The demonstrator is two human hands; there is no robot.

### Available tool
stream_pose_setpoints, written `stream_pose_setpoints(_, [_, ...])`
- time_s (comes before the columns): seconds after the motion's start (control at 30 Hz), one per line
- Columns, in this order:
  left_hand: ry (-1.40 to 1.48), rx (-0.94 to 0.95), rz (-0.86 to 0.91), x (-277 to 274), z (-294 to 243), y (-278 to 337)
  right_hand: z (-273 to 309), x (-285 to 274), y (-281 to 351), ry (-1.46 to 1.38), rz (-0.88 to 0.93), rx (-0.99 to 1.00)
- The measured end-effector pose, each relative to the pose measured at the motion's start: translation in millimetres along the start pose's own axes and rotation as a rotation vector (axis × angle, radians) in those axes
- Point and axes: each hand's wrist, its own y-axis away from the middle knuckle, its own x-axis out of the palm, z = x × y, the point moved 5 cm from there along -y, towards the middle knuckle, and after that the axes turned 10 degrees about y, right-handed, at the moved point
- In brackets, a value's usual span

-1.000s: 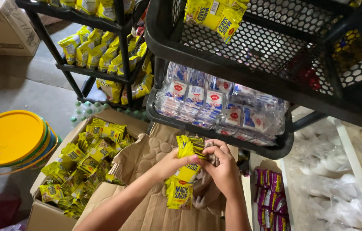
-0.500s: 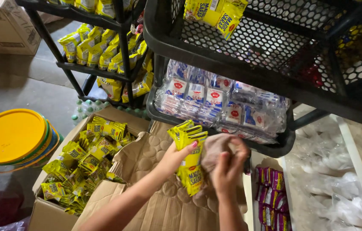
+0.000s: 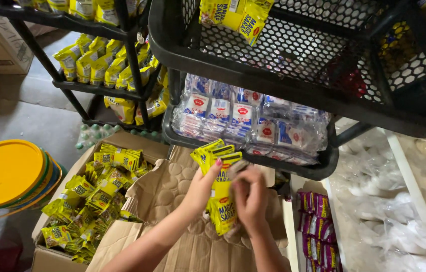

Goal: Wiping individual seasoning packets with a cloth and organizing them into bundles or groups.

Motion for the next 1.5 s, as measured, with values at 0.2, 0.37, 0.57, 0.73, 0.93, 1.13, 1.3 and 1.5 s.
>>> stream_pose_setpoints(0.2, [-0.103, -0.006, 0.02, -1.4, -7.5, -7.3, 1.2, 6.6, -9.1, -0.105, 0.137, -0.021])
stream_pose_setpoints(0.37, [-0.09, 0.022, 0.079, -3.3, -10.1, -10.8, 11.5, 3.2, -10.4, -0.077, 0.127, 0.005])
stream_pose_setpoints(0.57, [-0.052, -0.002, 0.047, -2.3, -12.6, -8.0, 14.4, 6.9, -9.5, -0.036, 0.202, -0.111])
stream_pose_setpoints(0.73, [-0.033, 0.023, 0.056, -5.8, -16.8, -14.1, 19.1, 4.1, -10.9, -0.048, 0.25, -0.148])
stream_pose_setpoints(0.93, [-0.022, 0.018, 0.037, 2.1, -28.5, -10.8, -16.9, 15.9, 10.3, -0.102, 0.287, -0.025])
stream_pose_setpoints(1.13, [-0.116, 0.057, 0.037, -4.6, -23.5, -15.1, -5.8, 15.8, 6.0, -0.064, 0.32, -0.272])
stream_pose_setpoints(1.3, [-0.13, 0.144, 0.073, -1.6, -32.6, -16.5, -33.5, 20.2, 11.3, -0.113, 0.345, -0.05])
stream_pose_setpoints(1.5, [-0.211, 0.249, 0.077, 13.9, -47.6, -12.9, 15.7, 9.8, -2.0, -0.186, 0.448, -0.234])
